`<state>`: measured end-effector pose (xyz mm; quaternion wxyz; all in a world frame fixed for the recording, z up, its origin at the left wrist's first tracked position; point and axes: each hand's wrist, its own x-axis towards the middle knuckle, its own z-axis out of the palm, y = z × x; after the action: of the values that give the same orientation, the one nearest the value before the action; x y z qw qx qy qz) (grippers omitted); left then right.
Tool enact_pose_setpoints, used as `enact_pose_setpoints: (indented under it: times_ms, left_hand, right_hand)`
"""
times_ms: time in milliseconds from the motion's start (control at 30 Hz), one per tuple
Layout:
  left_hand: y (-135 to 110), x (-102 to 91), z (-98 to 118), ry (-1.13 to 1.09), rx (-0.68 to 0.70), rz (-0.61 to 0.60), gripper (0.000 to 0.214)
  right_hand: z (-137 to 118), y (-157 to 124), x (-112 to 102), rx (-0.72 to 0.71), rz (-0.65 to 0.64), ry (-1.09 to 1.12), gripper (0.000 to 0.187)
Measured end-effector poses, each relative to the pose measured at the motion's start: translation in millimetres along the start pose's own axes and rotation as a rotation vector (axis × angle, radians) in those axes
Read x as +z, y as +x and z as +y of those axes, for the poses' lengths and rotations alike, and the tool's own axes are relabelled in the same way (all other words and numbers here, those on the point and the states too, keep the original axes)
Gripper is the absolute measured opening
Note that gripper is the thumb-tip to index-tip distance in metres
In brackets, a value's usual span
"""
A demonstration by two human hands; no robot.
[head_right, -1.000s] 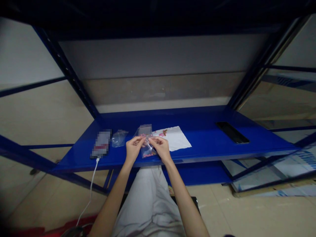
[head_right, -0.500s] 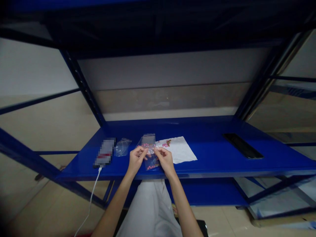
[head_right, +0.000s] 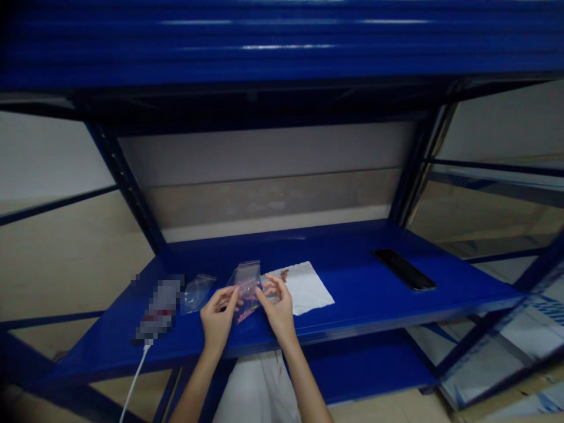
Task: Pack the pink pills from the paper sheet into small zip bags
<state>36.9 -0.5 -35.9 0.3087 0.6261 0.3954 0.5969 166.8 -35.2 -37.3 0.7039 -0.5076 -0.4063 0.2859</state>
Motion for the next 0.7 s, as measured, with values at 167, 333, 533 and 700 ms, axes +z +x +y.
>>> enact_pose_setpoints:
  times_ms: [167, 333, 533, 700]
  left_hand:
    - [-4, -4.0, 3, 0.192, 0.380, 0.167, 0.010]
    - [-5, 2.2, 8, 0.209, 0.501, -0.173, 0.025]
    - [-2, 0.4, 15, 0.229, 0.355, -0.152, 0.035]
    - [8, 2.6, 11, 0.111, 0.128, -0.095, 0.019]
  right_hand:
    - [-7, -6, -2, -0.136, -0.161, -0.082, 0.018]
    - [-10, -7, 0, -0.033, -0.288, -0.002, 0.027]
    - [-3, -2, -6, 0.059, -0.210, 0.053, 0.031]
    - [1, 0, -6, 0.114, -0.205, 0.070, 0.030]
